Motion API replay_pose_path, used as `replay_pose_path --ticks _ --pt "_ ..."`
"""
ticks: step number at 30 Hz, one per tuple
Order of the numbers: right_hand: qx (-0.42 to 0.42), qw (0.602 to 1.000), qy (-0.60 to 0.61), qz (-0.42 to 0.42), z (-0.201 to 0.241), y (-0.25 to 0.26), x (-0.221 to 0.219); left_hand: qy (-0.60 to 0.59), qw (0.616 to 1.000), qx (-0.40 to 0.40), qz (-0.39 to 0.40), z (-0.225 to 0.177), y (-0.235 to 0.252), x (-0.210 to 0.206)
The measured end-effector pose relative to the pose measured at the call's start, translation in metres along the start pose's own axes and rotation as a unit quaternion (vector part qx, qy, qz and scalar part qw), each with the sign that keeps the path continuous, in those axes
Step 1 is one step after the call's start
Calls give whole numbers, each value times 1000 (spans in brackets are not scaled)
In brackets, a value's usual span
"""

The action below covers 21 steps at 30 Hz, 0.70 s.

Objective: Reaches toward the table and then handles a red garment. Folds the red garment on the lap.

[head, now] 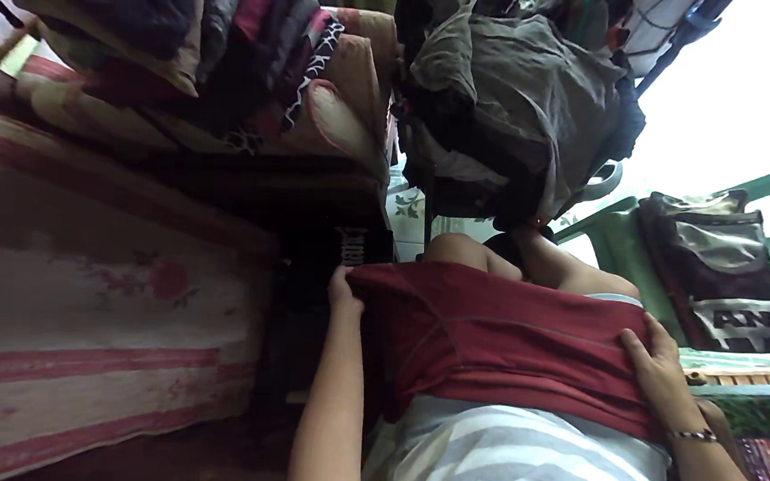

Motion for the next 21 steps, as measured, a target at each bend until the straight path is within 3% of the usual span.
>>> replay_pose_path --ticks 7,9,12,15,18,21 --pt "-4 1000 4 1 -1 -1 0 -50 996 -68 38 -17 -11 8" --pt "-7 1000 5 0 -2 -1 0 6 994 -100 33 -17 -7 8" --pt "-2 1000 2 7 -2 -1 -1 196 971 -136 24 -10 -3 12" --pt "-2 1000 3 12 1 -2 -1 327 922 -196 67 0 -34 14" --pt "1 1000 -4 11 2 -1 -1 417 838 -263 235 18 -106 25" --pt "-6 1000 4 8 2 -3 0 518 739 -221 371 48 -160 50"
Point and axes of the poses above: each hand's wrist, its own y-axis towards the middle knuckle, its own x-axis out of the back of the hand, z = x × y, the point moved 7 cm from there along y, towards the middle knuckle, and after that the axes turned 11 degrees about x, right-handed, at the moved point
